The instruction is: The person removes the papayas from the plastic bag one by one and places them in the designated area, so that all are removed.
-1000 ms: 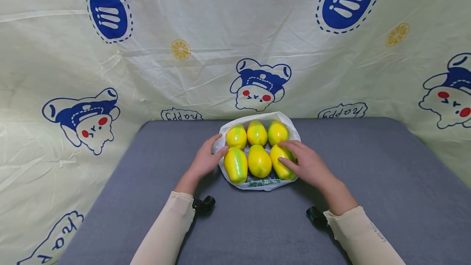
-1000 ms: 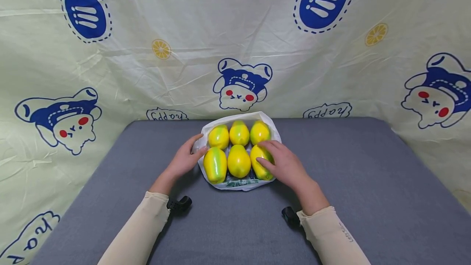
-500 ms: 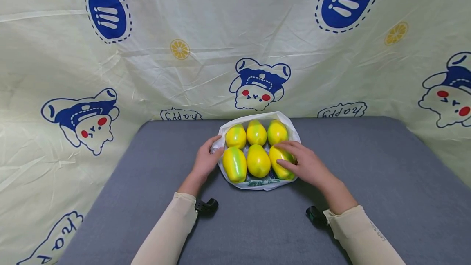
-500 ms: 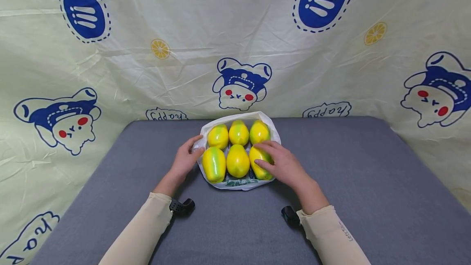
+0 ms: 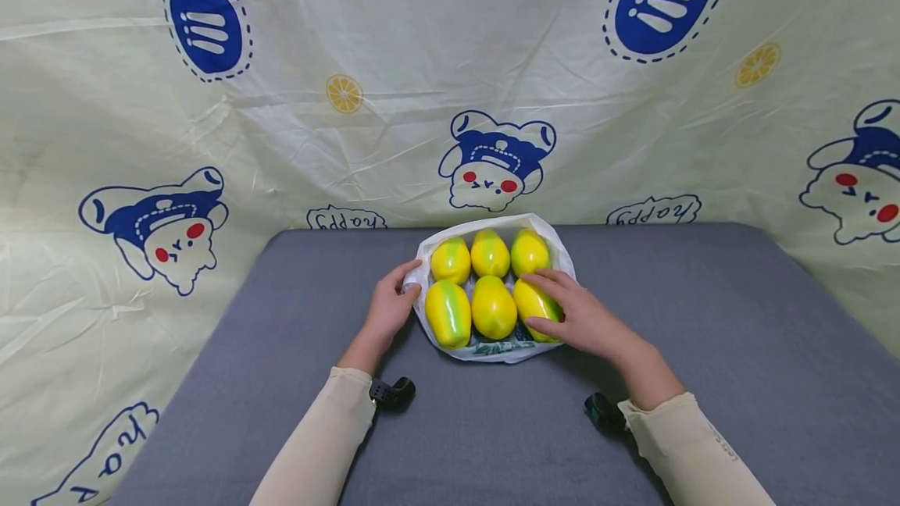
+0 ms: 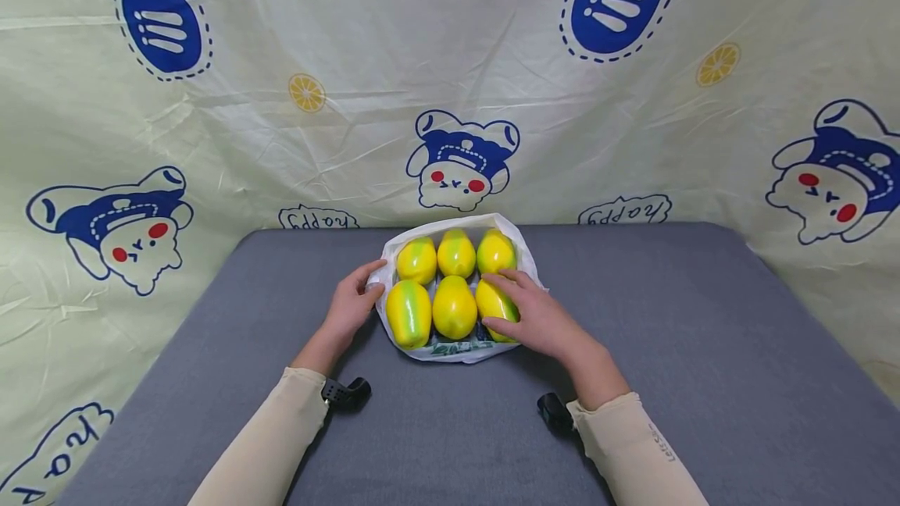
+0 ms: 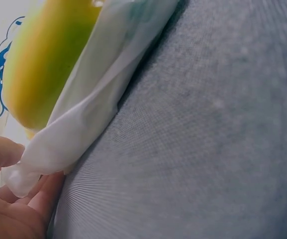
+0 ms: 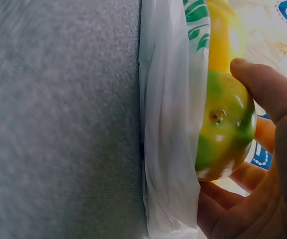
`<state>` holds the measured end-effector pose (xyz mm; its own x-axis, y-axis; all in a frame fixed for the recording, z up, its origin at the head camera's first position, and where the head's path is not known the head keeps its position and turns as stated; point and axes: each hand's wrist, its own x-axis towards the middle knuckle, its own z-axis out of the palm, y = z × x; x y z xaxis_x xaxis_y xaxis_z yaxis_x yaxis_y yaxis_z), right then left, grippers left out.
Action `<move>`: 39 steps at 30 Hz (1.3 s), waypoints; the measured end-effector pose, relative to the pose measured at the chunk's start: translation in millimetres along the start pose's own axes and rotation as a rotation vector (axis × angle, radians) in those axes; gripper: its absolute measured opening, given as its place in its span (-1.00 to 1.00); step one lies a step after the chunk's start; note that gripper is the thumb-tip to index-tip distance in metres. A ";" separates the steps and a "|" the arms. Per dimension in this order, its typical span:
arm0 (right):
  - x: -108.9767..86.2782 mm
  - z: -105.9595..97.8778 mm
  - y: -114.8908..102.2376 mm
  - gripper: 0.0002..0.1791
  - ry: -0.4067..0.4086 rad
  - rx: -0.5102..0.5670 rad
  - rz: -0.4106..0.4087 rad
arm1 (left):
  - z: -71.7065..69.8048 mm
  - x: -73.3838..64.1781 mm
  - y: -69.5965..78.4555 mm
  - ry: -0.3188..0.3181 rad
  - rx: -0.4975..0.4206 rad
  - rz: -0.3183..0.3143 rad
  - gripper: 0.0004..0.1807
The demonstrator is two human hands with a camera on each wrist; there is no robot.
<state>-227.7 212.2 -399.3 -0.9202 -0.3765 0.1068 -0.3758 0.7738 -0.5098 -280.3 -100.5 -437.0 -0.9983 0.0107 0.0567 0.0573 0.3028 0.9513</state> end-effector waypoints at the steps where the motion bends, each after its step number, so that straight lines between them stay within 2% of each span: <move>1: -0.2 0.4 0.0 -0.26 0.004 -0.002 -0.007 | 0.1 0.1 -0.4 0.002 -0.001 0.000 -0.52; 7: -0.1 2.3 0.2 -0.30 0.043 -0.011 -0.040 | 1.0 1.9 -3.2 0.005 -0.008 -0.009 -0.51; 20: 1.7 2.7 1.3 -0.32 0.063 -0.005 -0.034 | 0.7 3.3 -6.6 -0.003 -0.023 -0.013 -0.50; 33: 0.7 -6.8 -1.2 -0.32 0.069 0.013 -0.007 | -0.4 2.7 -6.1 -0.019 -0.045 -0.002 -0.50; 39: -0.7 -13.0 -0.4 -0.32 0.106 0.033 -0.010 | -1.0 1.8 -5.8 -0.017 -0.049 0.005 -0.50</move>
<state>-228.3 218.9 -388.1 -0.9234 -0.3271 0.2007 -0.3831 0.7526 -0.5355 -282.4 -103.2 -442.1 -0.9980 0.0287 0.0570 0.0624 0.2558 0.9647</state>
